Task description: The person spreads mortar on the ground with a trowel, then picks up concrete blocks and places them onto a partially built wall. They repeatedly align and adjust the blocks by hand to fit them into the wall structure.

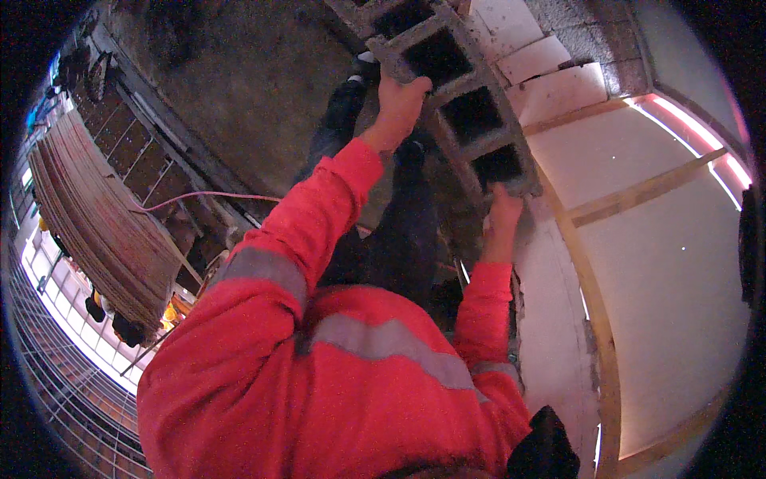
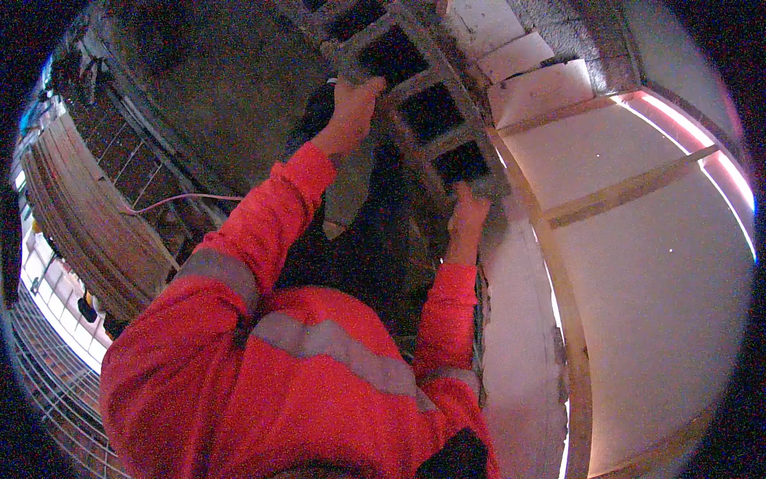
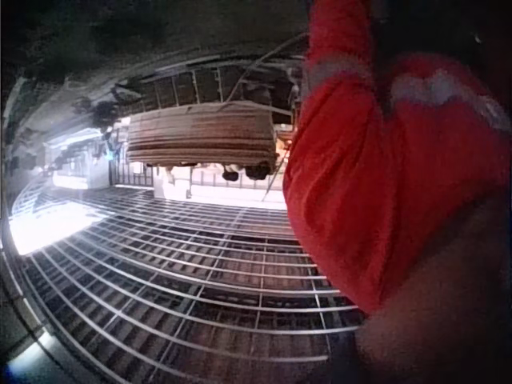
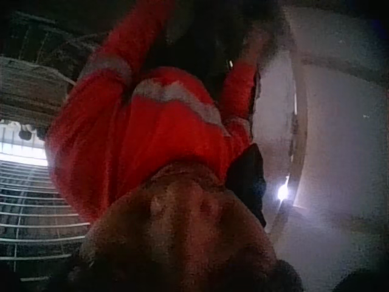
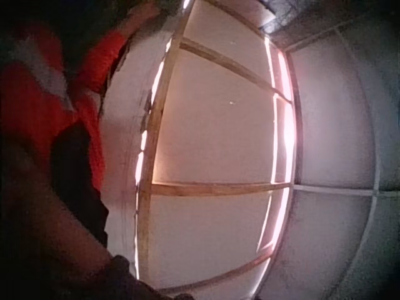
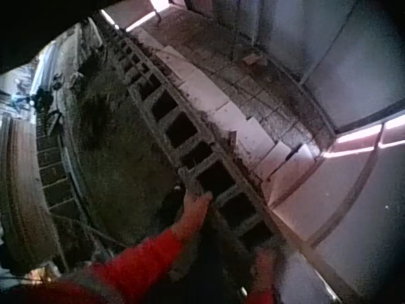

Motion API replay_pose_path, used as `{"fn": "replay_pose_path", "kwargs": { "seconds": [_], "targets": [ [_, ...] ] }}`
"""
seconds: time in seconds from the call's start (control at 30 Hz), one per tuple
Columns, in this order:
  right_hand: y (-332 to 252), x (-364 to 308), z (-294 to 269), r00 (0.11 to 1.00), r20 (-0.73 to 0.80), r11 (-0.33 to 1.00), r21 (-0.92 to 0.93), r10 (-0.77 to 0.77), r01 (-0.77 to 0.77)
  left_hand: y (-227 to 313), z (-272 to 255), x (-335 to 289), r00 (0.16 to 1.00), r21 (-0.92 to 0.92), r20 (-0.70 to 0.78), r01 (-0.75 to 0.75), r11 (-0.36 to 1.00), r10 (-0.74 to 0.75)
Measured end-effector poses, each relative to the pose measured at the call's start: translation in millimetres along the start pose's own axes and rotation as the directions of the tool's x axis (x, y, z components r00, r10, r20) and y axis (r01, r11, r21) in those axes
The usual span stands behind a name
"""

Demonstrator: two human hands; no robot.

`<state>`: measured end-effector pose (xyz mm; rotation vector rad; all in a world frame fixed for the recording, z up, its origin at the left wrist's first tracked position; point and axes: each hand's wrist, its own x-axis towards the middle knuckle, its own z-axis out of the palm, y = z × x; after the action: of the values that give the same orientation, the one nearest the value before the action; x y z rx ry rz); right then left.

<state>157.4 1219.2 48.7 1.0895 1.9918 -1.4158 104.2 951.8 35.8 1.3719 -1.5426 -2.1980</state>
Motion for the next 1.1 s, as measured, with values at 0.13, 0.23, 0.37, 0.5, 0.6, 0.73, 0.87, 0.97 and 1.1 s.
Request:
{"fn": "replay_pose_path", "kwargs": {
  "seconds": [0.13, 0.23, 0.37, 0.5, 0.6, 0.73, 0.87, 0.97, 1.1],
  "targets": [
    [-15.7, -10.5, 4.9, 0.998, 0.023, 0.997, 0.050, 0.055, -0.056, 4.5, -2.7, -2.5, 0.991, -0.005, -0.009, 0.137, 0.991, -0.137],
    [-8.9, -4.4, -2.0, 0.995, 0.019, 0.995, 0.029, 0.098, -0.099, 2.0, 1.9, -0.1, 0.995, -0.025, 0.014, 0.103, 0.994, -0.103],
    [-16.2, -8.0, -3.3, 0.998, 0.007, 0.997, -0.052, 0.062, -0.062, -1.0, 0.3, -2.5, 0.986, -0.020, 0.047, 0.162, 0.987, -0.161],
    [4.1, 6.2, -8.3, 0.997, 0.070, 0.983, -0.179, -0.028, 0.040, -26.5, -27.7, 9.0, 0.996, 0.187, 0.089, -0.001, 0.982, -0.016],
    [20.5, 9.2, -10.3, 0.998, 0.058, 0.995, -0.095, -0.035, 0.040, -21.9, -11.2, -2.5, 0.999, 0.281, 0.048, -0.014, 0.960, 0.000],
    [-4.0, -2.5, -7.9, 0.996, 0.086, 0.990, -0.134, -0.024, 0.036, -18.0, -21.6, 3.3, 0.996, 0.333, -0.050, 0.085, 0.939, -0.073],
    [5.5, 2.3, -8.5, 0.994, 0.057, 0.964, -0.244, -0.097, 0.108, -8.1, -27.4, 5.3, 0.995, 0.637, 0.069, 0.011, 0.770, -0.071],
    [-11.8, -2.3, -8.5, 0.994, 0.112, 0.980, -0.194, -0.009, 0.031, -7.8, -18.2, 12.5, 0.975, 0.398, -0.129, 0.216, 0.891, -0.179],
    [-12.1, -2.8, -11.3, 0.981, 0.195, 0.950, -0.303, -0.022, 0.082, 1.5, -7.8, 5.0, 0.966, 0.195, -0.124, 0.248, 0.949, -0.227]
  ]
}}
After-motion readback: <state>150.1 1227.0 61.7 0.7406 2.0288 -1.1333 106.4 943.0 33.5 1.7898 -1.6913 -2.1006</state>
